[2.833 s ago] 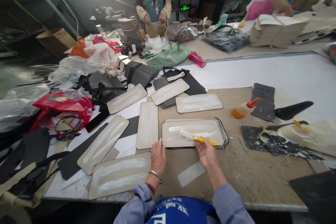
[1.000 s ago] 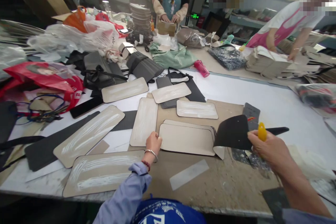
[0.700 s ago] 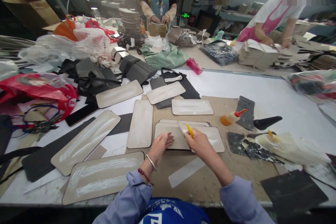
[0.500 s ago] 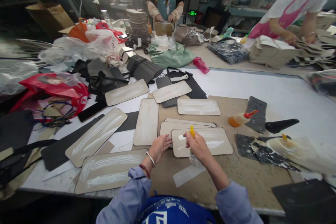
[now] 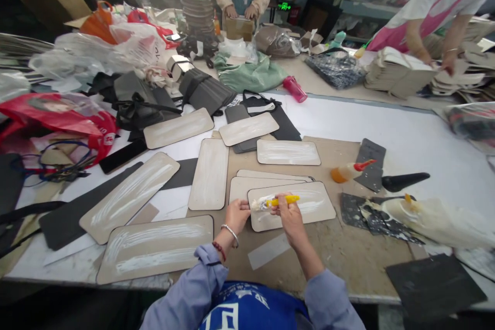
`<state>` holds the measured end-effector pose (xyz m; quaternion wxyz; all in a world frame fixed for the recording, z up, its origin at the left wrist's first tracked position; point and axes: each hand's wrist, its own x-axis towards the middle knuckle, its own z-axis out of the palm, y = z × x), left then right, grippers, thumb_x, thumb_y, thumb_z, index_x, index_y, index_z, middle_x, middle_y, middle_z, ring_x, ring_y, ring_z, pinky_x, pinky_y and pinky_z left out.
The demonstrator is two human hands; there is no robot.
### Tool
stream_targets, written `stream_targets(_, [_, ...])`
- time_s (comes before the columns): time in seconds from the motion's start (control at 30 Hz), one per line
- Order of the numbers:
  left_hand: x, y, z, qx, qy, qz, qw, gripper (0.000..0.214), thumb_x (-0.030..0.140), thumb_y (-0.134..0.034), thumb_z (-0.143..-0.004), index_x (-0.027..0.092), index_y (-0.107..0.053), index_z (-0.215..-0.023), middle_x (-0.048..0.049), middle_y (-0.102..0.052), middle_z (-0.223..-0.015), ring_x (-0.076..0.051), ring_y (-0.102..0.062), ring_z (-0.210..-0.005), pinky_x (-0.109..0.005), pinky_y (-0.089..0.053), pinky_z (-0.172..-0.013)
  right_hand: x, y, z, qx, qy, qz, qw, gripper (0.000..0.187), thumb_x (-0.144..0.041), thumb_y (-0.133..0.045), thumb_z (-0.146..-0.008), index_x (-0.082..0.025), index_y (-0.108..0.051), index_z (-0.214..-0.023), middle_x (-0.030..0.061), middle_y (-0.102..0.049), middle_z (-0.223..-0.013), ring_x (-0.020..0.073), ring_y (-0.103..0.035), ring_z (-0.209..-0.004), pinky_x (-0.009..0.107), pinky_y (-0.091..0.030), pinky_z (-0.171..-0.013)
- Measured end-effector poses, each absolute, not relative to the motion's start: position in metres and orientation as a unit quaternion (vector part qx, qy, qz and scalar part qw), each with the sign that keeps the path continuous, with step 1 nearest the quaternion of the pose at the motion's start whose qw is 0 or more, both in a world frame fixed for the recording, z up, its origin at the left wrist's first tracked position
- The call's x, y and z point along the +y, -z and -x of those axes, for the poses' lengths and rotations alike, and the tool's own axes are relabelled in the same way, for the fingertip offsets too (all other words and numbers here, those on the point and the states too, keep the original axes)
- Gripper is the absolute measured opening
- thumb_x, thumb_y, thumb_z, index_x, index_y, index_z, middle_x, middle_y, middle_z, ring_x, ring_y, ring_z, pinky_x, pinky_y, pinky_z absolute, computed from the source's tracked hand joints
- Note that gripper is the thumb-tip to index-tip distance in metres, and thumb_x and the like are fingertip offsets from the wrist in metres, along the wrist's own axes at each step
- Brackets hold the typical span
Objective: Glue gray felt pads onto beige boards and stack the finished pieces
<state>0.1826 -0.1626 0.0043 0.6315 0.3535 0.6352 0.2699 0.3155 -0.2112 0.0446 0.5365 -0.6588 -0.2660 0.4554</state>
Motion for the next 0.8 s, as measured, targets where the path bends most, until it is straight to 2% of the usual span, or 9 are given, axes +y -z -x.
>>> stream_targets(0.17, [-0.164,-0.002,-0.188,0.663,-0.255,-0.391,0.585,0.028,-0.005,-0.06,-0.051,0.012,-0.061,-0.073,0.001,-0.063,-0.059,-0.013,-0.062,-0.063,-0.022,-0.048,-0.063,-0.218,-0.043,-0.333,-0.272,-0.428,0.663,0.551,0.049,-0.065,-0.053,-0.069,-0.018,-0.05,-0.085,-0.0006,-0.054,-0.074,0.0128,-0.056,-0.061,0.03,-0.054,-0.059])
stream_targets(0.37, [-0.161,-0.009,-0.176,0.669,-0.256,-0.408,0.566,0.026,-0.003,-0.058,-0.055,0.012,-0.061,-0.076,-0.0016,-0.066,-0.063,-0.014,-0.063,-0.067,-0.021,-0.048,-0.063,-0.233,-0.033,-0.43,-0.247,-0.235,0.736,0.585,0.049,-0.064,-0.054,-0.069,-0.018,-0.049,-0.086,-0.0004,-0.057,-0.075,0.0118,-0.056,-0.059,0.032,-0.052,-0.064])
stream_targets(0.5, [-0.163,-0.018,-0.165,0.668,-0.274,-0.384,0.575,0.022,-0.001,-0.056,-0.058,0.014,-0.062,-0.073,-0.0005,-0.067,-0.062,-0.013,-0.063,-0.066,-0.021,-0.05,-0.063,-0.248,-0.038,-0.471,-0.242,-0.184,0.754,0.582,0.047,-0.062,-0.054,-0.07,-0.018,-0.049,-0.087,-0.0003,-0.056,-0.075,0.0133,-0.057,-0.06,0.034,-0.052,-0.064])
stream_targets(0.67, [-0.173,-0.029,-0.161,0.664,-0.274,-0.352,0.6,0.019,0.002,-0.054,-0.06,0.014,-0.062,-0.071,0.0008,-0.065,-0.059,-0.012,-0.061,-0.06,-0.021,-0.049,-0.059,-0.275,-0.059,-0.44,-0.257,-0.196,0.746,0.582,0.046,-0.062,-0.05,-0.074,-0.018,-0.051,-0.088,0.0016,-0.057,-0.078,0.0139,-0.058,-0.063,0.034,-0.054,-0.066])
stream_targets(0.8, [-0.182,-0.025,-0.162,0.643,-0.261,-0.375,0.615,0.017,0.005,-0.056,-0.06,0.015,-0.059,-0.073,0.0015,-0.062,-0.059,-0.009,-0.057,-0.054,-0.019,-0.046,-0.053,-0.289,-0.054,-0.393,-0.217,-0.327,0.703,0.593,0.048,-0.063,-0.054,-0.071,-0.017,-0.053,-0.087,0.0035,-0.059,-0.081,0.0148,-0.06,-0.064,0.033,-0.055,-0.06])
